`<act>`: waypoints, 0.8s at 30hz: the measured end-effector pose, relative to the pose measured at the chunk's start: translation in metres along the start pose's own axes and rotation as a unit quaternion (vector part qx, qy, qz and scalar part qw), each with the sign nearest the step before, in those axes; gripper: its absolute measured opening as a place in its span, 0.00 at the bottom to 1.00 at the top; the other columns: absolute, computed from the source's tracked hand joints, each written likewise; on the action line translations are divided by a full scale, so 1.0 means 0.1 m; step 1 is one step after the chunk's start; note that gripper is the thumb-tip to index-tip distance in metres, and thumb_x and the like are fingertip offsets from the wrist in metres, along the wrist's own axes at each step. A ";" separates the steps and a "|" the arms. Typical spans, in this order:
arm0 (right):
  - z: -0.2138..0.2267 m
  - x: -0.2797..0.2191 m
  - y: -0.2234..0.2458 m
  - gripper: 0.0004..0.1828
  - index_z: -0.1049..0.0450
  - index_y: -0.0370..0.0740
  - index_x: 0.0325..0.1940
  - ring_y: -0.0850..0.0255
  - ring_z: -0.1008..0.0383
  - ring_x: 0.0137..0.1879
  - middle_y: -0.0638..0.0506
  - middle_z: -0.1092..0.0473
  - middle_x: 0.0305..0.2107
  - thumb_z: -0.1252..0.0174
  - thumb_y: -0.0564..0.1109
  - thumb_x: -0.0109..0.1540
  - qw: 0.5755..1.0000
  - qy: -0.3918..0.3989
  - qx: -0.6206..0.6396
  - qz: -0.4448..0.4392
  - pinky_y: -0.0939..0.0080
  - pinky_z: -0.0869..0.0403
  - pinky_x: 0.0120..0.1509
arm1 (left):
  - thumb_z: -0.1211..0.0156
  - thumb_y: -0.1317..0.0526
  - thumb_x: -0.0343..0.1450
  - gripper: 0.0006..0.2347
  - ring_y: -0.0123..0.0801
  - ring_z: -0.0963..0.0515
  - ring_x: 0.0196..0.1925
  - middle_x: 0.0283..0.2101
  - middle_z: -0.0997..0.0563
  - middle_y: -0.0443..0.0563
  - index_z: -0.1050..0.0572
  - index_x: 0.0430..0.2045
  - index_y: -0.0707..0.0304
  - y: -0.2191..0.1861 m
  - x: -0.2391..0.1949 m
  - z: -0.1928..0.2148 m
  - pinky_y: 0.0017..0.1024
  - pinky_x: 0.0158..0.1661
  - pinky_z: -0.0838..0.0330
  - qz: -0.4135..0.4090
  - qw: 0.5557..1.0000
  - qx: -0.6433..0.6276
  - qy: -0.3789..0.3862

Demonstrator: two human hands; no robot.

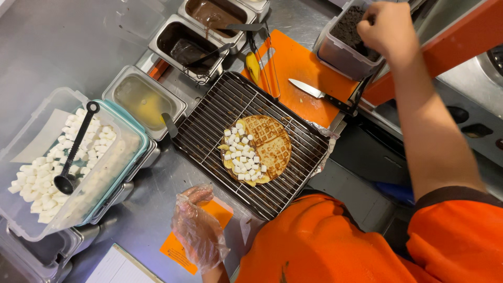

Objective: The person removes a cooked waffle from a waffle iron and places it on a wire rack. They spread chocolate sauce on half of the waffle, then add sliced bananas and mini marshmallows. Finally, they sprinkle chocolate sprinkles over the toppings and fold the waffle in half.

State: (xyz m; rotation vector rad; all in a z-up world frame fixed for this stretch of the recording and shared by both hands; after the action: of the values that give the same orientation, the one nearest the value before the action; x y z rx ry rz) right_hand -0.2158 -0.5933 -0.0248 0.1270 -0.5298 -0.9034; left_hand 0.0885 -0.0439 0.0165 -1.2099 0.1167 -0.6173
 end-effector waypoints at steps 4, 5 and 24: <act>-0.22 0.08 -0.35 0.09 0.18 0.40 0.43 0.50 0.20 0.35 0.43 0.24 0.29 0.38 0.39 0.60 0.945 0.152 -0.289 -0.016 0.52 0.24 0.40 | 0.62 0.53 0.85 0.25 0.50 0.21 0.43 0.43 0.19 0.66 0.23 0.42 0.86 -0.14 -0.02 -0.05 0.41 0.48 0.28 -0.155 0.971 0.184 -0.017; -0.32 0.09 -0.41 0.09 0.18 0.41 0.43 0.50 0.20 0.36 0.44 0.23 0.30 0.37 0.39 0.59 0.929 0.184 -0.321 -0.022 0.51 0.24 0.39 | 0.64 0.57 0.88 0.25 0.55 0.21 0.45 0.43 0.20 0.68 0.24 0.46 0.92 -0.32 -0.09 -0.14 0.45 0.50 0.29 -0.258 0.906 0.332 -0.042; -0.90 0.08 -0.80 0.17 0.15 0.52 0.44 0.52 0.20 0.37 0.53 0.20 0.33 0.27 0.47 0.50 0.837 0.314 -0.445 -0.055 0.50 0.28 0.36 | 0.64 0.47 0.81 0.26 0.39 0.20 0.41 0.42 0.19 0.60 0.21 0.34 0.73 -0.16 0.08 -0.08 0.31 0.45 0.29 0.043 0.995 -0.084 0.045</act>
State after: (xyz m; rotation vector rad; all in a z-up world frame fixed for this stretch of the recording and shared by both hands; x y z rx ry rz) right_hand -0.2249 -0.6593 -0.1255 -0.3941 0.5446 -1.0747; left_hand 0.0861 -0.0585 0.0295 -1.3323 0.2996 -0.5959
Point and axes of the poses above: each hand's wrist, its own x-axis towards the middle knuckle, its own z-axis out of the back of the hand, y = z × x, the point moved 10 cm from there along x, towards the middle knuckle
